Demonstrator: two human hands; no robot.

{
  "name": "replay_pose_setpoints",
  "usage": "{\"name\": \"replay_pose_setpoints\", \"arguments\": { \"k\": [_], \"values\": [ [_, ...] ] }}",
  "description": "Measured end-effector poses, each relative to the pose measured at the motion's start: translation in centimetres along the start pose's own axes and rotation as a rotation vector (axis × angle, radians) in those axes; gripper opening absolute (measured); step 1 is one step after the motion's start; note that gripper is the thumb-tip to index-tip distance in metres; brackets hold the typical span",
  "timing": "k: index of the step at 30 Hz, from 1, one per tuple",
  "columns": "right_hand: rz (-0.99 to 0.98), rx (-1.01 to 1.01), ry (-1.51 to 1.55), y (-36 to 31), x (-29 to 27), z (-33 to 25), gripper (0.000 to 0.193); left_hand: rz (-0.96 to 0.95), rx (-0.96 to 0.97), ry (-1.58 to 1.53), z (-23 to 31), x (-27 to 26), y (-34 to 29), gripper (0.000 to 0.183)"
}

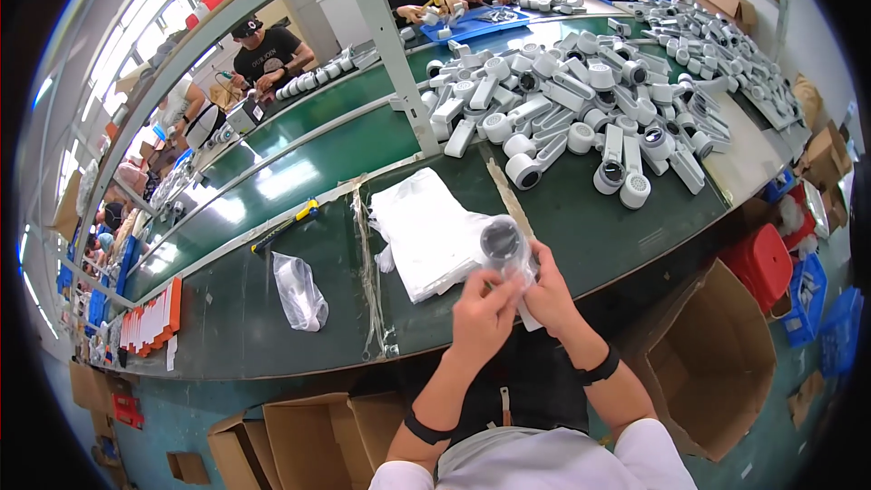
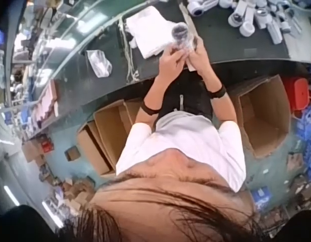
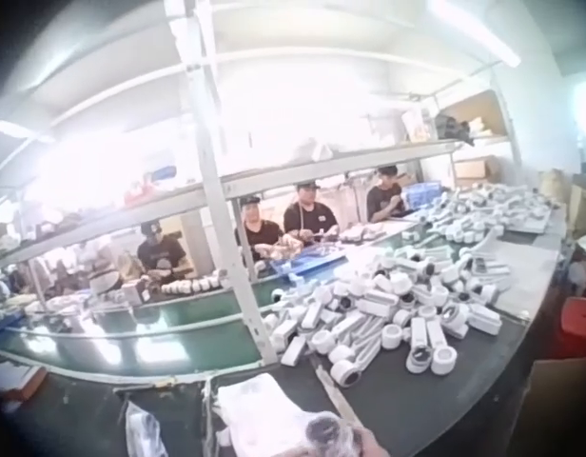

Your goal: The person moves a box of white plastic components and an empty cardboard box, then sits at a workbench. They pick up a white plastic component, slide it into a plastic bag, and place the bagged item on the table, repeating the process.

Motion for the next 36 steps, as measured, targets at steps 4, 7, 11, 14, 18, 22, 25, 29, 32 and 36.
{"name": "replay_pose_setpoints", "arguments": {
  "k": [4, 7, 11, 14, 18, 22, 25, 29, 32, 36],
  "values": [
    [0.103, 0.08, 0.149, 0.0, 0.4, 0.3, 0.054, -0.061, -0.166, -0.235, 0.8, -0.1, -1.7, 0.019],
    [0.065, 0.114, 0.183, 0.1, 0.4, 0.7, 0.047, -0.189, -0.183, -0.307, 0.7, -1.1, -1.7, 0.022],
    [0.002, 0.275, 0.277, -0.7, 1.3, -1.1, 0.034, 0.17, -0.83, -0.676, -4.0, -2.8, -2.2, 0.041],
    [0.018, 0.22, 0.403, -1.1, 3.2, -0.7, 0.027, 0.184, -0.931, -0.757, -4.8, -1.0, -2.9, 0.042],
    [0.087, 0.068, 0.206, -1.9, 4.0, -1.9, 0.018, -0.021, -1.237, -0.956, -2.6, -1.1, -2.3, 0.041],
    [0.258, -0.604, -0.294, -1.1, 3.2, -3.2, 0.015, -0.143, -1.263, -0.982, -4.4, -2.6, -2.5, 0.036],
    [0.258, -0.575, -0.278, -0.9, 2.7, -2.6, 0.018, 0.009, -1.206, -1.118, -4.8, -3.6, -2.1, 0.035],
    [0.168, -0.613, -0.342, -2.8, 2.5, -1.2, 0.015, 0.185, -1.11, -1.019, -5.6, -6.1, -1.5, 0.042],
    [0.066, -0.618, -0.266, -3.7, 2.3, -1.1, 0.012, 0.32, -1.03, -0.801, -6.3, -8.5, -1.0, 0.043],
    [-0.043, -0.469, -0.266, -3.2, 1.2, 0.8, 0.014, 0.546, -0.785, -0.037, -10.4, -14.8, -1.3, 0.045]
  ]
}}
Point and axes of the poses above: each hand's wrist, its own y-axis towards the middle knuckle, its own x-axis out of the palm, z = x × y, the point moved 2 cm from there along y, towards the middle knuckle, and after that the axes turned 15 degrees about z, right-handed, at the moved point
